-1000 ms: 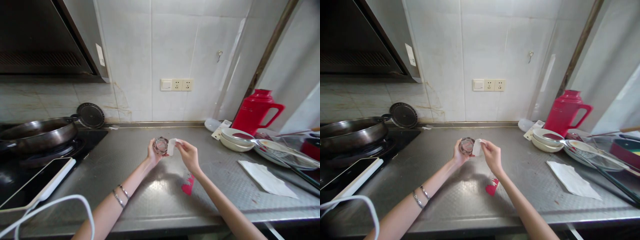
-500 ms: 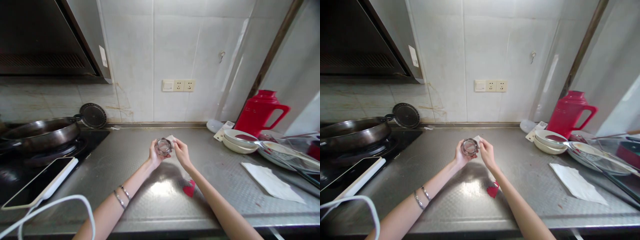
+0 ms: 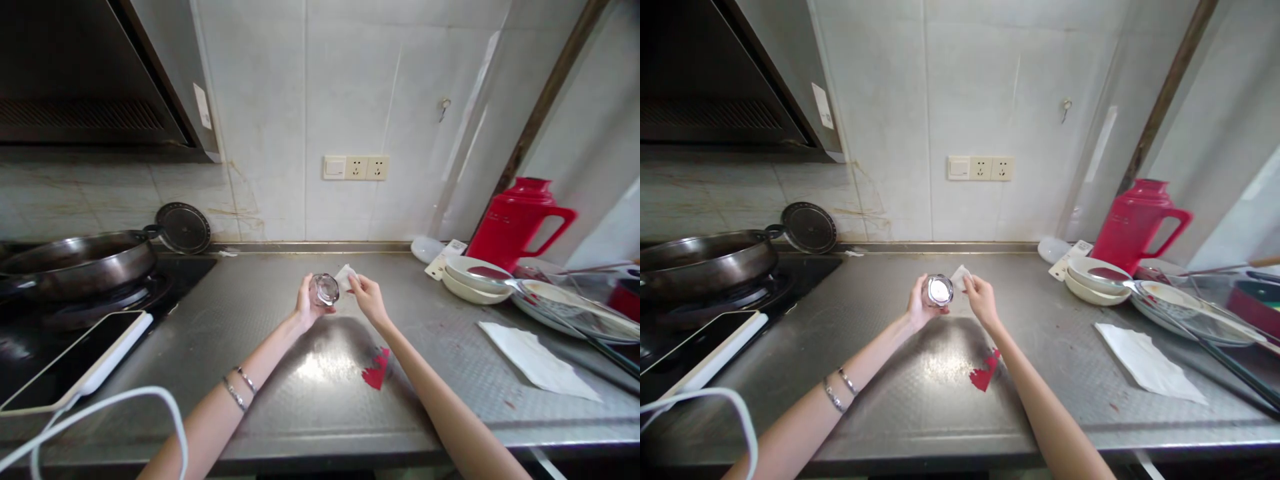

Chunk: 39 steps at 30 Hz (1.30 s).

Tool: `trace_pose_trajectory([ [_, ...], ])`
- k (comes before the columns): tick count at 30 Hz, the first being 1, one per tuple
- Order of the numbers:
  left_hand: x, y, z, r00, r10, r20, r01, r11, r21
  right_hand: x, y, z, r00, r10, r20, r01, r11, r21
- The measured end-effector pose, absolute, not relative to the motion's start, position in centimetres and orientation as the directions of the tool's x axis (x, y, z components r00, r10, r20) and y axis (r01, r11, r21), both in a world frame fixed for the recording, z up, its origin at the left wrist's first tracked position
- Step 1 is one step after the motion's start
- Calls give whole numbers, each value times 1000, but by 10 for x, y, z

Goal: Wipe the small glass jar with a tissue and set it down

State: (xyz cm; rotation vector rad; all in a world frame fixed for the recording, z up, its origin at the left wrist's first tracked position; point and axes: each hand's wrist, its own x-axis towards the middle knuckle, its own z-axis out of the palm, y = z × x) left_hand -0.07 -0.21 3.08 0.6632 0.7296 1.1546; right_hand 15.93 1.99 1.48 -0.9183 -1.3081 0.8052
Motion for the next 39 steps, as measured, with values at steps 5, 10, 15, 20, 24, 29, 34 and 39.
trace_pose_trajectory([
  [5, 2, -1, 27, 179, 984, -19, -365, 84, 927, 152, 19, 7, 154, 910, 385, -44, 396, -917],
  [10, 6, -3, 22, 120, 983, 140, -182, -116, 976, 145, 15, 5, 86, 973, 216, -326, 232, -916],
  [15, 4, -6, 19, 10, 934, 358, -34, -357, 933, 148, 23, 2, 7, 990, 141, -403, 132, -906],
  [20, 6, -13, 20, 65, 905, 421, 27, -423, 906, 155, 32, -5, -27, 998, 52, -409, 36, -912],
  [24, 6, -13, 18, 193, 865, 464, 131, -491, 861, 157, 31, -6, -93, 995, 26, -391, -12, -920],
  [29, 4, -11, 18, 262, 846, 465, 111, -505, 856, 153, 26, -3, -173, 982, 71, -362, 4, -932],
  [34, 3, -11, 19, 242, 874, 421, -46, -424, 905, 149, 24, -3, -225, 971, 82, -380, -11, -925],
  [39, 4, -8, 12, 222, 873, 434, 68, -458, 886, 145, 20, -1, -273, 957, 96, -397, -21, -917],
])
